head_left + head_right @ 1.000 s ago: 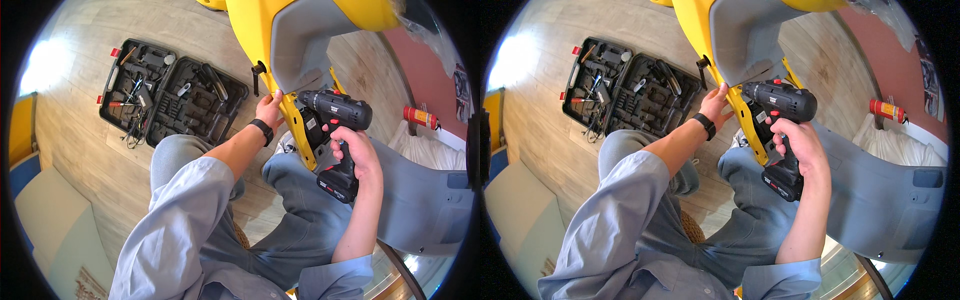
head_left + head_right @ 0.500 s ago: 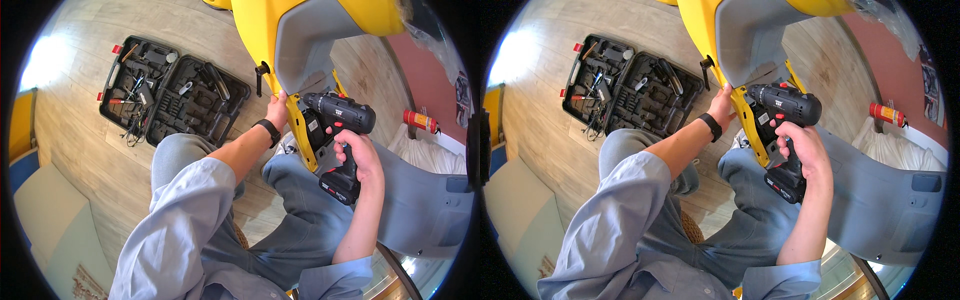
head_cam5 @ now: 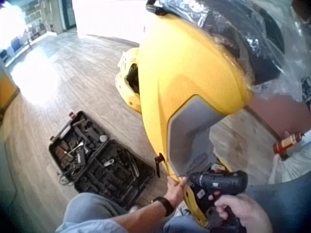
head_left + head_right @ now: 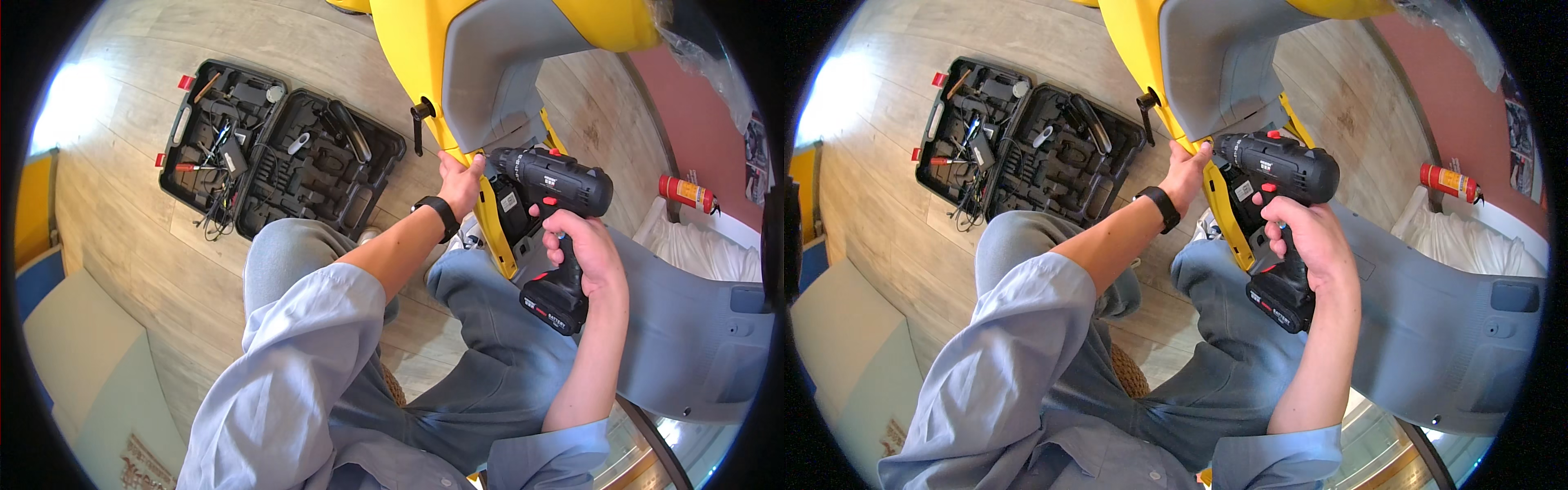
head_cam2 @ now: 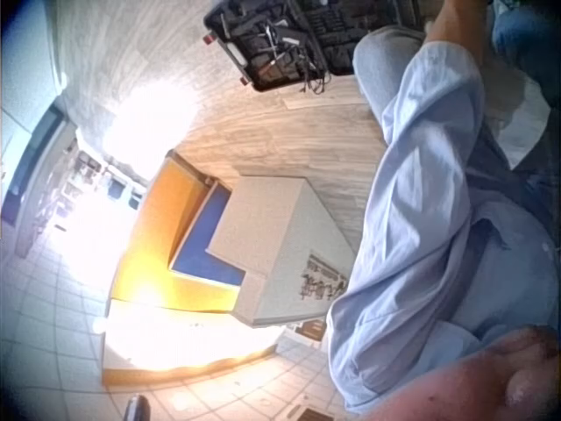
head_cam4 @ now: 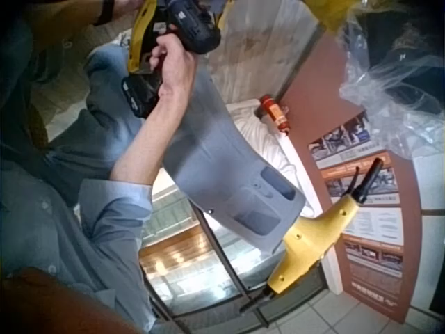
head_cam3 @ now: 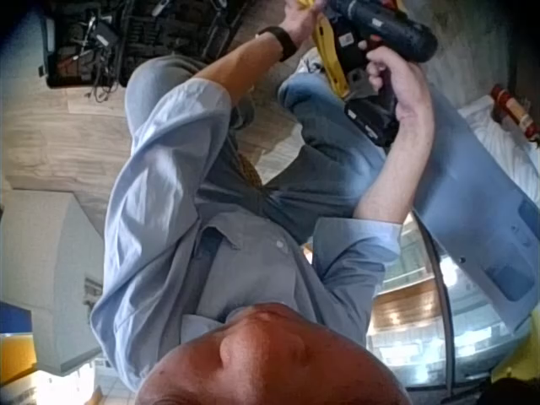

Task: Using an electric drill to remove and re-attach a plastic body panel on an electric scooter.

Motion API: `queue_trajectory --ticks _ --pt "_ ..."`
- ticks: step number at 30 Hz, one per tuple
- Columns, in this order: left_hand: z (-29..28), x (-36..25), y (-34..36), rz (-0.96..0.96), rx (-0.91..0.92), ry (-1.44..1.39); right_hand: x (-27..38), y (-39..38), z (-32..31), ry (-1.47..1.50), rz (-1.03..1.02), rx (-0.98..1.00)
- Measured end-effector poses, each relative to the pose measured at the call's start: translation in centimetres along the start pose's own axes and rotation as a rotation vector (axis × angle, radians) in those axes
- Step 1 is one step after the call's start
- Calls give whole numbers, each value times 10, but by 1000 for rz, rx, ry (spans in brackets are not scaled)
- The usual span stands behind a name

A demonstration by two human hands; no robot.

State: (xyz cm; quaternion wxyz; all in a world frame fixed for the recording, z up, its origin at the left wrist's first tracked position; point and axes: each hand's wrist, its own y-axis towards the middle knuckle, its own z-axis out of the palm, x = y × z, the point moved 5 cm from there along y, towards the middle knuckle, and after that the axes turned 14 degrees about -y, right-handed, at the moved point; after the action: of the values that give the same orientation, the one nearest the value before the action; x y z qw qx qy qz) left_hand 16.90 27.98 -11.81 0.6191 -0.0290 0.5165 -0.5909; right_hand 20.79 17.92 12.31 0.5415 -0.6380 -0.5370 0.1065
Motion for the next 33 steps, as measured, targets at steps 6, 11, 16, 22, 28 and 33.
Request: queue_trajectory --ticks 6,11,16,22,28,33 --pt "1 -2 -2 -21 47 -20 -1 1 0 -15 -10 1" --pt "0 -2 -3 1 3 30 0 3 1 -29 -5 -16" --pt "1 -8 -9 -5 -10 74 6 1 1 -91 -18 -46" --pt "2 -14 -14 -38 -43 124 11 4 0 -275 -71 -97" --pt "4 -14 -13 -42 -37 121 16 6 -4 -217 -68 -59" --pt "0 -13 -12 -44 -20 122 32 21 -21 -401 33 -13"
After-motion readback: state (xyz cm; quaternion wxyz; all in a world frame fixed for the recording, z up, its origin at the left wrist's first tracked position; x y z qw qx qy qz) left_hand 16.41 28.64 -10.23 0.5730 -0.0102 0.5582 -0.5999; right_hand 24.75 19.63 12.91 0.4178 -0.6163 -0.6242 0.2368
